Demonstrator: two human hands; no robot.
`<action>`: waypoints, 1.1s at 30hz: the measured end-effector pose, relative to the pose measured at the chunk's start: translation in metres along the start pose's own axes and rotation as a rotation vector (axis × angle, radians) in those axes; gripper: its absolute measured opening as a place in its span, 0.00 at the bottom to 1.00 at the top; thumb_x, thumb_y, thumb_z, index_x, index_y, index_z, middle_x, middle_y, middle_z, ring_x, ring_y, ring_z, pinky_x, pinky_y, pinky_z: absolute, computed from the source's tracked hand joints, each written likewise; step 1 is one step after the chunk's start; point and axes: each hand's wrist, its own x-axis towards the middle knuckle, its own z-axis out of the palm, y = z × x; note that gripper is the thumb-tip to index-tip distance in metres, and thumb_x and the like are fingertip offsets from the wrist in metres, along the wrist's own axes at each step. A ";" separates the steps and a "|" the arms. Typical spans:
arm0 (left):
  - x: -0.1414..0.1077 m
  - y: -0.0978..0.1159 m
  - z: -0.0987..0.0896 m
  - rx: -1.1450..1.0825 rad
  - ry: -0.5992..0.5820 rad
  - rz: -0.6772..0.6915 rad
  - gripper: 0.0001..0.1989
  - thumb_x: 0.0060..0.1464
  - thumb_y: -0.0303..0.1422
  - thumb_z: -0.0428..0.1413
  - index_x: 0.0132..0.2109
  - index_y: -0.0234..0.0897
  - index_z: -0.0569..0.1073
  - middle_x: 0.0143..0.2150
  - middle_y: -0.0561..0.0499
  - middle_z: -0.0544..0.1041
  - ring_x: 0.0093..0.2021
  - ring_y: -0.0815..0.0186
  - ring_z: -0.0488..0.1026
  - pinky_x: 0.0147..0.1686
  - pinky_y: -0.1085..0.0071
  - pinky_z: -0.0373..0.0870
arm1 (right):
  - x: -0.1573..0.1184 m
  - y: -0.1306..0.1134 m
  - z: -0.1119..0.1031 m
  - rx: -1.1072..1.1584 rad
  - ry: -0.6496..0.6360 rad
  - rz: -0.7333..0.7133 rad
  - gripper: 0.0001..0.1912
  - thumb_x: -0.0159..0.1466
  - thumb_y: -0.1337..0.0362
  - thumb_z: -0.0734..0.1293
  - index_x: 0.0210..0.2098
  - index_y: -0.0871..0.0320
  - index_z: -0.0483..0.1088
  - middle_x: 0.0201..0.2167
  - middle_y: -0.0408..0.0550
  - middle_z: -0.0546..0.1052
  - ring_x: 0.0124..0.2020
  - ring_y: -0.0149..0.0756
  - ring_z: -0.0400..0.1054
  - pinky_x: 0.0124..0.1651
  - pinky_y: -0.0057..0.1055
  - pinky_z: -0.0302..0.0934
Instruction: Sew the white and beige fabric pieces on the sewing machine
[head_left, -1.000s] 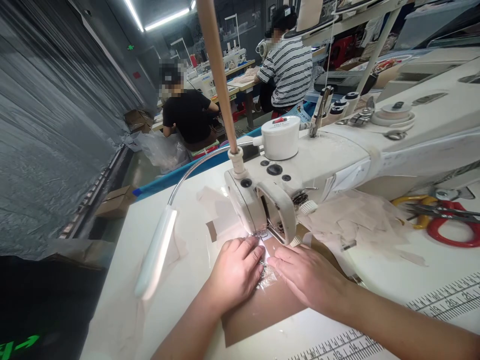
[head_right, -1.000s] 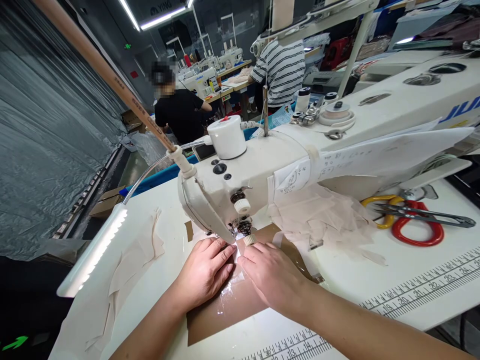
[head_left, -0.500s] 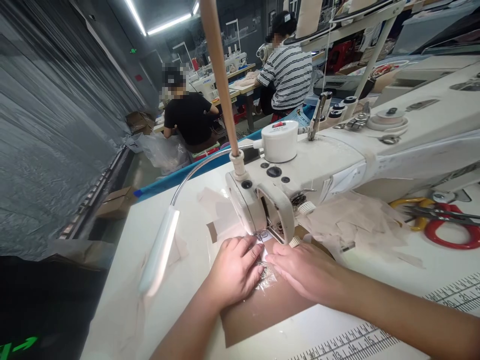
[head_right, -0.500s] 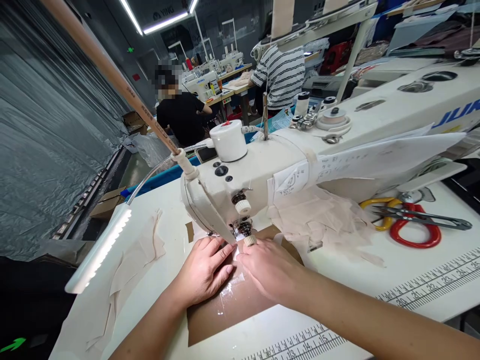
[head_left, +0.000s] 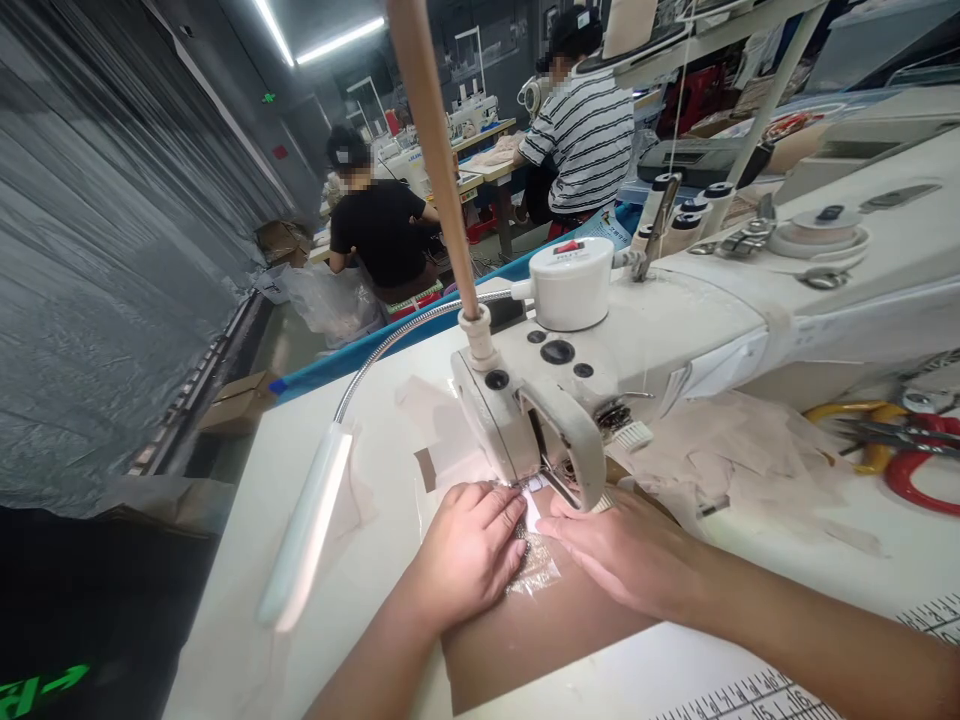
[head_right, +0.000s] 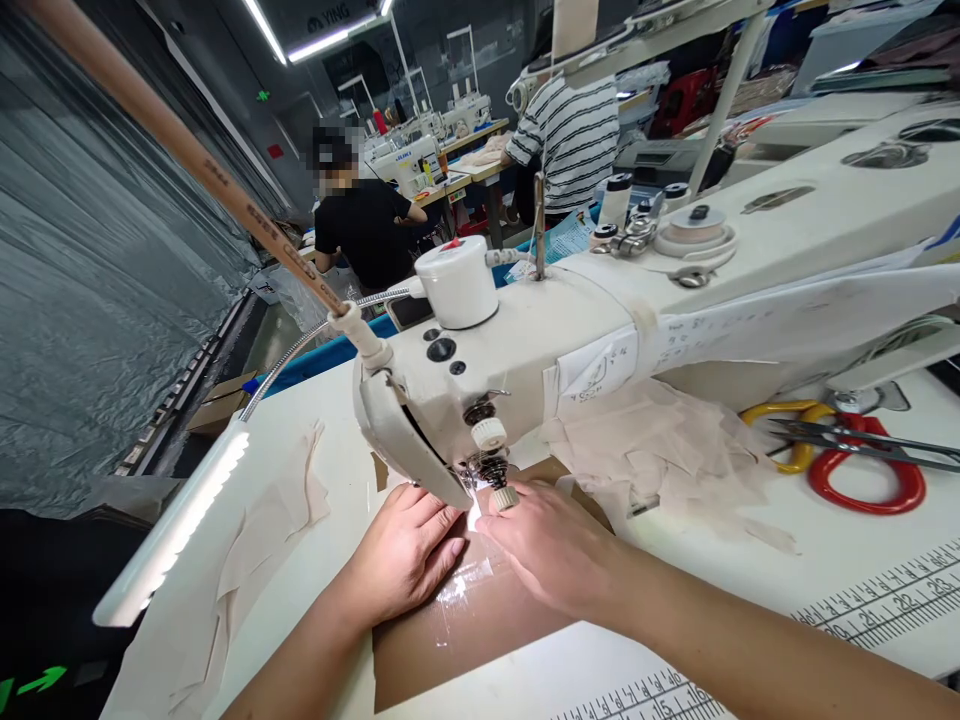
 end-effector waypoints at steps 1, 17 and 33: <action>0.000 0.000 0.000 -0.001 0.000 0.001 0.12 0.60 0.33 0.48 0.46 0.35 0.73 0.44 0.41 0.75 0.42 0.56 0.69 0.41 0.60 0.67 | 0.000 0.000 0.000 -0.002 0.003 0.002 0.11 0.64 0.72 0.58 0.30 0.57 0.69 0.26 0.44 0.68 0.27 0.33 0.58 0.30 0.32 0.47; 0.001 -0.009 0.001 -0.069 -0.005 -0.009 0.11 0.61 0.32 0.48 0.46 0.35 0.72 0.45 0.42 0.74 0.46 0.54 0.67 0.45 0.58 0.66 | 0.008 0.006 0.001 -0.091 0.060 -0.006 0.18 0.62 0.74 0.57 0.45 0.57 0.73 0.37 0.51 0.75 0.36 0.40 0.67 0.38 0.34 0.59; 0.001 -0.010 0.000 -0.112 -0.024 0.030 0.14 0.61 0.30 0.48 0.51 0.34 0.71 0.46 0.43 0.74 0.45 0.57 0.67 0.46 0.59 0.67 | 0.008 0.012 0.008 0.151 0.084 0.218 0.14 0.69 0.61 0.56 0.43 0.51 0.73 0.41 0.46 0.78 0.40 0.39 0.70 0.39 0.33 0.64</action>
